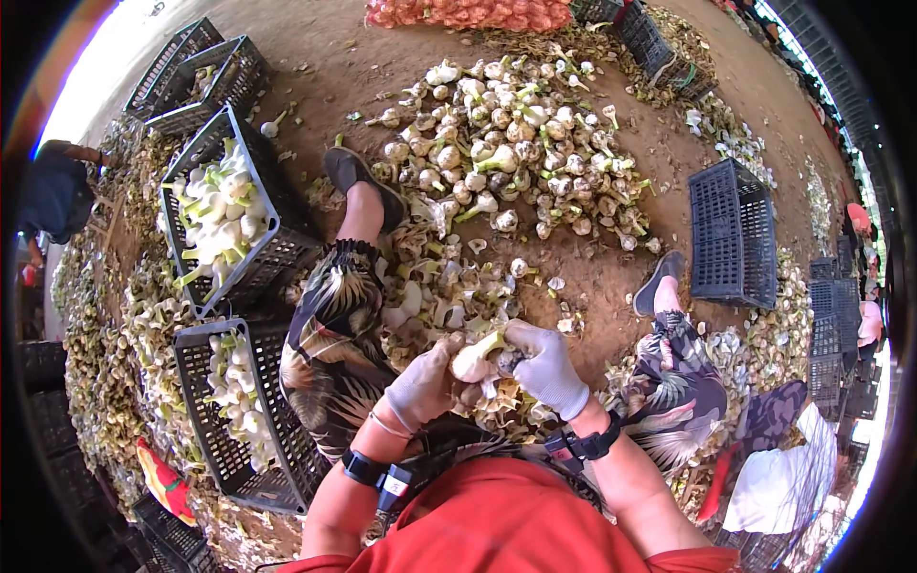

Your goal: The person sits on the ground in a large shed and peels garlic bulbs by hand. They remove the outer layers and trim the stems, placing the cleaned bulbs into a nearby crate.

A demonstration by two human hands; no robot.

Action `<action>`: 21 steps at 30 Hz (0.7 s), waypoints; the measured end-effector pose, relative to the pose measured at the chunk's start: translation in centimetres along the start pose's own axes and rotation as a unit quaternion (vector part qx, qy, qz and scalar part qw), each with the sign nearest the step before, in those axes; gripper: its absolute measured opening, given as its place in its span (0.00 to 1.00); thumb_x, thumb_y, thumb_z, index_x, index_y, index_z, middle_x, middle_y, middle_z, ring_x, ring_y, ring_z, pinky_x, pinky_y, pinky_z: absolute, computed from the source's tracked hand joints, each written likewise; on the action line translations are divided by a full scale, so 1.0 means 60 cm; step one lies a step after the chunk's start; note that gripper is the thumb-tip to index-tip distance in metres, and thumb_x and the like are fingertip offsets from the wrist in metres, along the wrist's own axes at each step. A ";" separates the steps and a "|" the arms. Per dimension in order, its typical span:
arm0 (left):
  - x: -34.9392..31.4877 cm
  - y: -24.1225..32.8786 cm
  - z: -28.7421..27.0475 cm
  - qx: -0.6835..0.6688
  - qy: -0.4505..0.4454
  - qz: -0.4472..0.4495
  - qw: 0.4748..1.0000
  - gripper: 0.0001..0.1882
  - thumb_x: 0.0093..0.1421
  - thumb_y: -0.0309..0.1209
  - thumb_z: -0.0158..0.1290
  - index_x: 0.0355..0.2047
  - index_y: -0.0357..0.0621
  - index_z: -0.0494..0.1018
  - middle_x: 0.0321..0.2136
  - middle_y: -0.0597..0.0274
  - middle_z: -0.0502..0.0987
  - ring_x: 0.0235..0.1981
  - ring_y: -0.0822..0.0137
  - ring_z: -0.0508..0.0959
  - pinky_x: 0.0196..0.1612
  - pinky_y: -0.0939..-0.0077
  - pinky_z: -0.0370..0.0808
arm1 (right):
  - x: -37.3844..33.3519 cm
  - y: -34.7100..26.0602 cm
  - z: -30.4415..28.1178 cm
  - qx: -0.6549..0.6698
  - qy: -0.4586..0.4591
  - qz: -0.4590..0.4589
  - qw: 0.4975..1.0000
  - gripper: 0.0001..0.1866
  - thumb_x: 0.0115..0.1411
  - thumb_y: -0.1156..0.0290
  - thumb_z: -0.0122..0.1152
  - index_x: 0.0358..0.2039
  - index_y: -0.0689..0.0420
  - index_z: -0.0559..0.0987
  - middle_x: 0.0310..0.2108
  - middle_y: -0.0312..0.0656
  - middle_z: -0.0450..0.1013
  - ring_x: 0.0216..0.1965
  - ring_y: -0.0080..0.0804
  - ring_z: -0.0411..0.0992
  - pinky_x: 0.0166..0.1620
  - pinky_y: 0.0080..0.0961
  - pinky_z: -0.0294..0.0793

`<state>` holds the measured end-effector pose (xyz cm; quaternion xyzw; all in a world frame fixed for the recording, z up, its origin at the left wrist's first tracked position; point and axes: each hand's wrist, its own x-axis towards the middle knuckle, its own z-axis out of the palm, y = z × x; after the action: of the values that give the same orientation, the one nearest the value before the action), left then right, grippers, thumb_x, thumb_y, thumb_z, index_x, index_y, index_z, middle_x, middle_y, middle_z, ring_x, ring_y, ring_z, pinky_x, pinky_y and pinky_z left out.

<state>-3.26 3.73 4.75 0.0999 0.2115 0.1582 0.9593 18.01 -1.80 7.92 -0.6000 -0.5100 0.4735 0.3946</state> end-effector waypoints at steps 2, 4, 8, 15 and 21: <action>-0.009 0.007 0.010 0.031 -0.045 0.000 0.999 0.27 0.72 0.51 0.49 0.57 0.40 0.69 0.38 0.63 0.78 0.29 0.74 0.76 0.27 0.80 0.70 | -0.004 -0.002 0.003 -0.154 0.052 -0.149 0.975 0.16 0.46 0.80 0.63 0.38 0.62 0.83 0.40 0.50 0.80 0.44 0.46 0.79 0.49 0.40 0.77; -0.019 0.004 0.029 0.354 -0.024 0.141 0.924 0.28 0.71 0.54 0.48 0.55 0.40 0.70 0.35 0.65 0.77 0.26 0.75 0.73 0.25 0.82 0.66 | -0.003 -0.018 0.002 -0.272 0.050 -0.211 0.938 0.13 0.41 0.79 0.62 0.32 0.60 0.80 0.38 0.49 0.78 0.41 0.52 0.76 0.46 0.43 0.77; -0.015 -0.002 0.027 0.102 -0.017 -0.043 0.994 0.22 0.73 0.49 0.47 0.50 0.42 0.73 0.31 0.70 0.76 0.22 0.78 0.70 0.22 0.84 0.64 | 0.002 0.001 -0.005 -0.198 0.065 -0.182 0.961 0.13 0.47 0.82 0.60 0.36 0.61 0.81 0.39 0.44 0.79 0.40 0.42 0.78 0.45 0.33 0.76; 0.008 -0.037 0.012 0.217 0.181 0.066 0.957 0.22 0.75 0.45 0.44 0.47 0.39 0.76 0.33 0.66 0.80 0.28 0.75 0.79 0.29 0.81 0.74 | -0.019 0.000 -0.026 0.227 -0.032 0.133 0.964 0.18 0.60 0.78 0.64 0.52 0.65 0.78 0.42 0.35 0.79 0.44 0.20 0.75 0.51 0.21 0.74; -0.006 -0.023 0.044 0.295 0.195 0.145 0.924 0.18 0.66 0.28 0.60 0.53 0.36 0.73 0.38 0.65 0.81 0.34 0.76 0.80 0.35 0.82 0.77 | -0.014 0.010 -0.013 0.332 0.008 0.178 0.926 0.19 0.61 0.78 0.65 0.53 0.64 0.79 0.45 0.38 0.81 0.42 0.25 0.78 0.49 0.26 0.78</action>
<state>-2.07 2.00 6.86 0.3754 0.4142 0.2424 0.7929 18.86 -2.72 7.69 -0.5190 -0.2050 0.6737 0.4845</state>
